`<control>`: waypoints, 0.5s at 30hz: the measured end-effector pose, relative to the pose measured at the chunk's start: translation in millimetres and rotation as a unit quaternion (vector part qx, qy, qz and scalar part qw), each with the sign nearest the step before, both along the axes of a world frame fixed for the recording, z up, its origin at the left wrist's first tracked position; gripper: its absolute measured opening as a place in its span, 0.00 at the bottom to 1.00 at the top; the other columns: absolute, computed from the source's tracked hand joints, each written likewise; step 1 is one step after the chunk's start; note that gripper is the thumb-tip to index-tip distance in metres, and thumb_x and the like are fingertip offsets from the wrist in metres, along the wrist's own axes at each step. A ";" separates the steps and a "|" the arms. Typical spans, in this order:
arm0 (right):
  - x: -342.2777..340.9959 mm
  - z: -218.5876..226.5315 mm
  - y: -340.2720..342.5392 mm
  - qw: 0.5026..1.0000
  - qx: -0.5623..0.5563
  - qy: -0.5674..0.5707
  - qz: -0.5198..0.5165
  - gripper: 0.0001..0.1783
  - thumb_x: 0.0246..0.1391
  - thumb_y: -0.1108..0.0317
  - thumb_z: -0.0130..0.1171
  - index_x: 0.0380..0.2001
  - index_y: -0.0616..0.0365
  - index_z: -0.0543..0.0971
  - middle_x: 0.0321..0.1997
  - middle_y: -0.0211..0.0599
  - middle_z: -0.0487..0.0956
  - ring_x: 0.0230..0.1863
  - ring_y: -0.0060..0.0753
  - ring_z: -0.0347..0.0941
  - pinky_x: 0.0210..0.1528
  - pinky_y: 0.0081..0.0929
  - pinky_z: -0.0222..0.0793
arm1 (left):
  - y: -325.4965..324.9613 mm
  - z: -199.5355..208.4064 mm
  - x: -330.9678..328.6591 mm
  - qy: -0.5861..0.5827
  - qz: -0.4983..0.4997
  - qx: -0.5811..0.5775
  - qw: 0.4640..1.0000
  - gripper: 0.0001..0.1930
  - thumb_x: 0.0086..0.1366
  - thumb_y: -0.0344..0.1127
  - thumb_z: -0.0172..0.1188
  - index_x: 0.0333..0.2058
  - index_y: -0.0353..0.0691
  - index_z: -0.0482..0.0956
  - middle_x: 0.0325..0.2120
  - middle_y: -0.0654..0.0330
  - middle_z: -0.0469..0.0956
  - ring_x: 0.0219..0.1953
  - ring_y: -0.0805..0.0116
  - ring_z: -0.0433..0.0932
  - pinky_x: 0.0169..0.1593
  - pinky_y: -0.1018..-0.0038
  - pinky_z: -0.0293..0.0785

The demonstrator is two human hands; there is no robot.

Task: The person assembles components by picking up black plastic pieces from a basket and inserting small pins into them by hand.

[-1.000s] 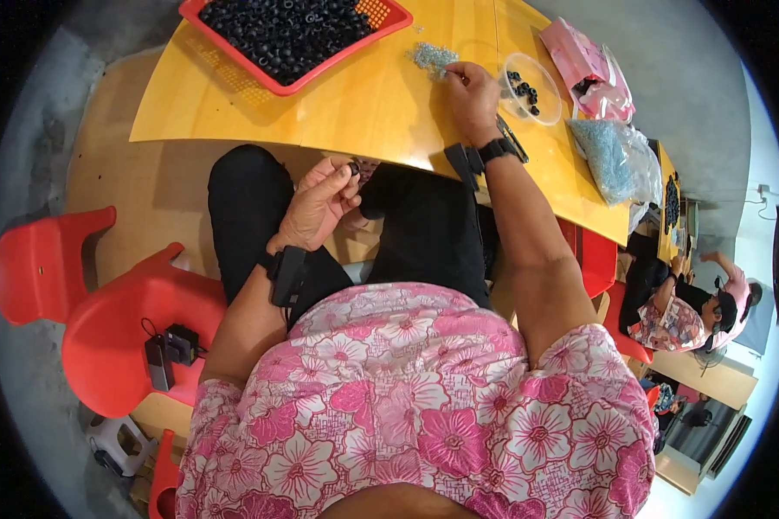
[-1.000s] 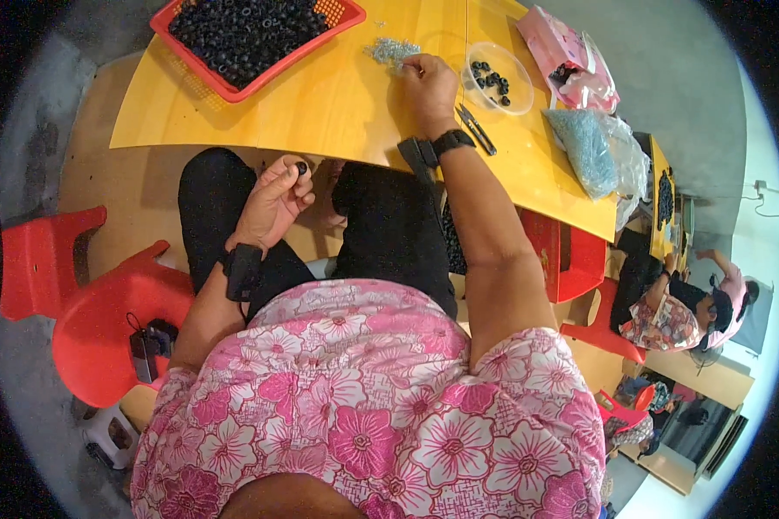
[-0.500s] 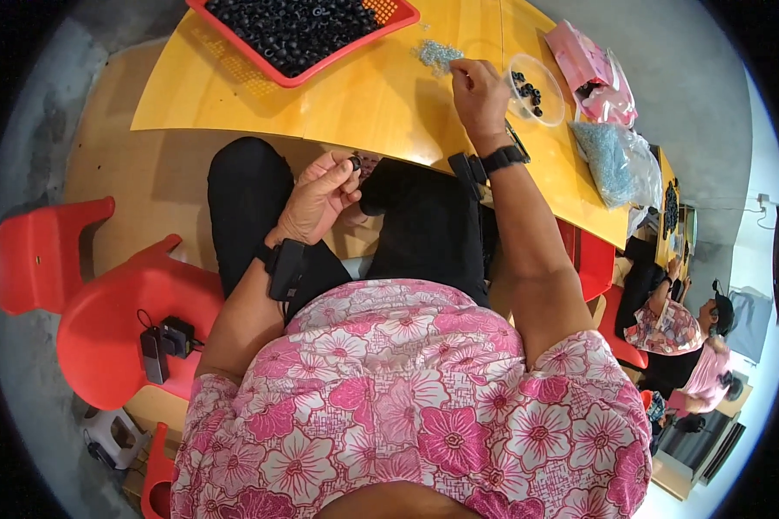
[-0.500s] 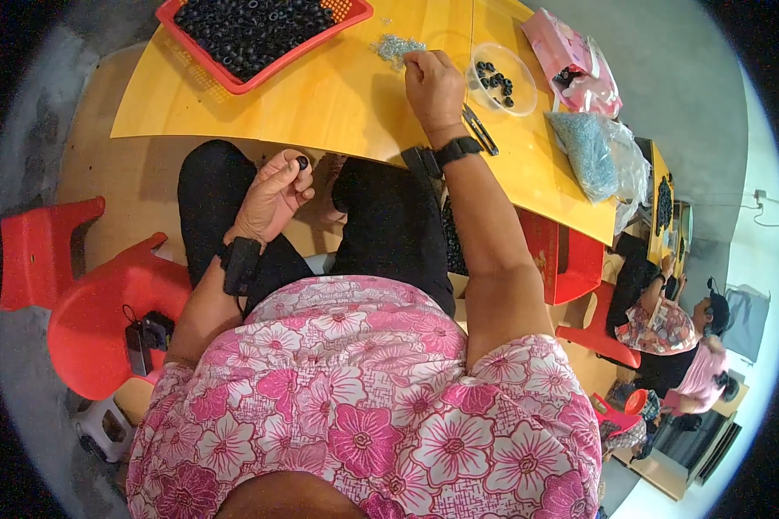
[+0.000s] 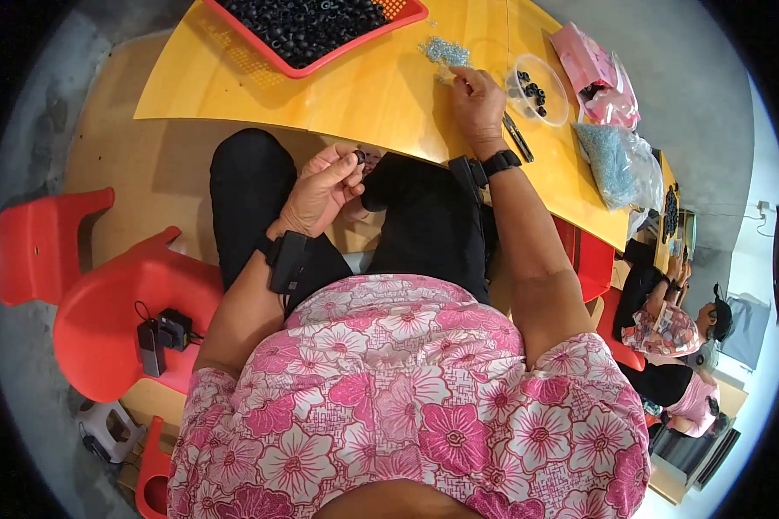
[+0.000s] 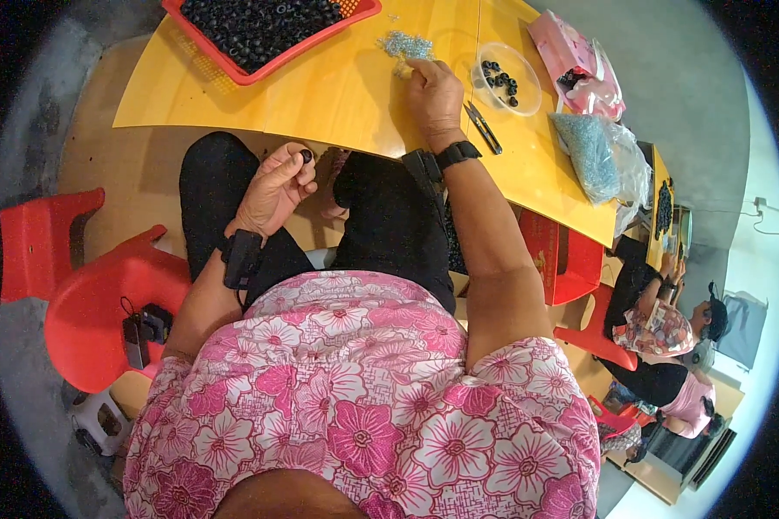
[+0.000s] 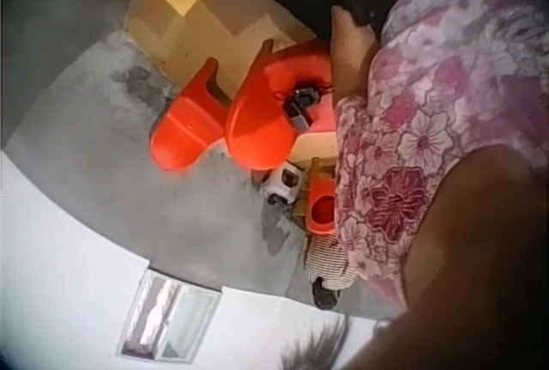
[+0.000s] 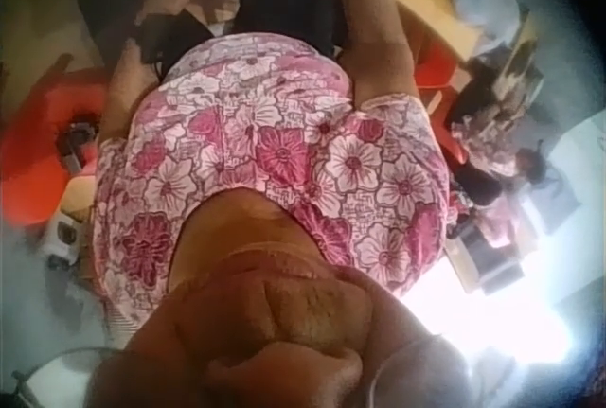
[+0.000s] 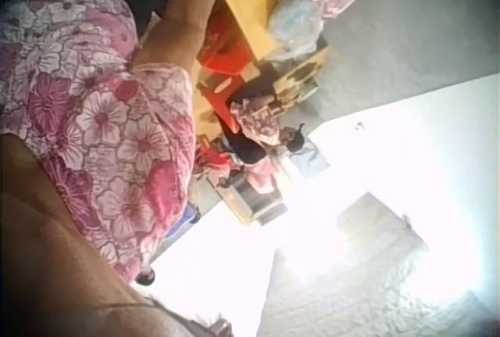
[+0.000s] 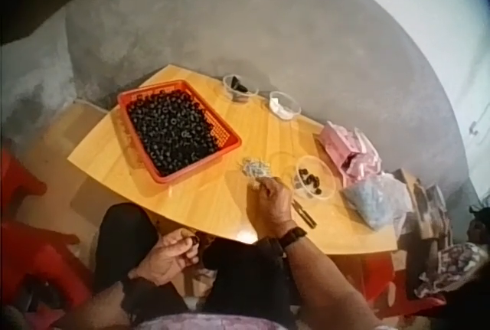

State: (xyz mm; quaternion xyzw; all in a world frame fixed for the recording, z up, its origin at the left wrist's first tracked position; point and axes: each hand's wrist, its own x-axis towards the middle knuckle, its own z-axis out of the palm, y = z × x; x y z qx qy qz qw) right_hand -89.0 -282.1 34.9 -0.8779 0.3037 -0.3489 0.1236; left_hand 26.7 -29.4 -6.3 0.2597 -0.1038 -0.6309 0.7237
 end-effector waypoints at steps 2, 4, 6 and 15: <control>-1.2 -1.2 2.6 0.999 0.023 -0.016 -0.017 0.09 0.46 0.74 0.54 0.32 0.55 0.80 0.26 0.45 0.76 0.28 0.45 0.74 0.32 0.30 0.71 | 1.4 1.2 -0.1 0.001 0.006 0.008 1.000 0.05 0.64 0.37 0.54 0.36 0.44 0.73 0.26 0.70 0.69 0.28 0.80 0.67 0.37 0.80 0.68; -2.0 -0.5 3.6 0.996 0.068 -0.037 -0.035 0.10 0.46 0.74 0.54 0.33 0.55 0.80 0.26 0.46 0.76 0.28 0.44 0.75 0.32 0.29 0.71 | -0.3 1.7 0.0 0.001 0.009 0.013 1.000 0.06 0.64 0.37 0.54 0.36 0.43 0.73 0.26 0.70 0.69 0.28 0.80 0.67 0.37 0.80 0.68; -2.4 1.9 8.0 0.996 0.079 -0.016 -0.027 0.10 0.46 0.72 0.54 0.33 0.55 0.80 0.27 0.46 0.76 0.29 0.44 0.75 0.32 0.30 0.71 | -0.5 -1.4 -0.1 0.002 0.006 0.004 1.000 0.05 0.64 0.36 0.54 0.36 0.43 0.73 0.27 0.69 0.69 0.28 0.80 0.67 0.37 0.80 0.68; 14.1 -5.1 -1.0 0.992 -0.020 0.124 0.009 0.06 0.46 0.67 0.56 0.29 0.55 0.78 0.29 0.44 0.75 0.31 0.47 0.73 0.34 0.38 0.70 | -1.1 -2.8 0.6 -0.001 0.001 0.003 1.000 0.05 0.64 0.36 0.54 0.36 0.43 0.73 0.27 0.69 0.69 0.28 0.79 0.67 0.37 0.80 0.68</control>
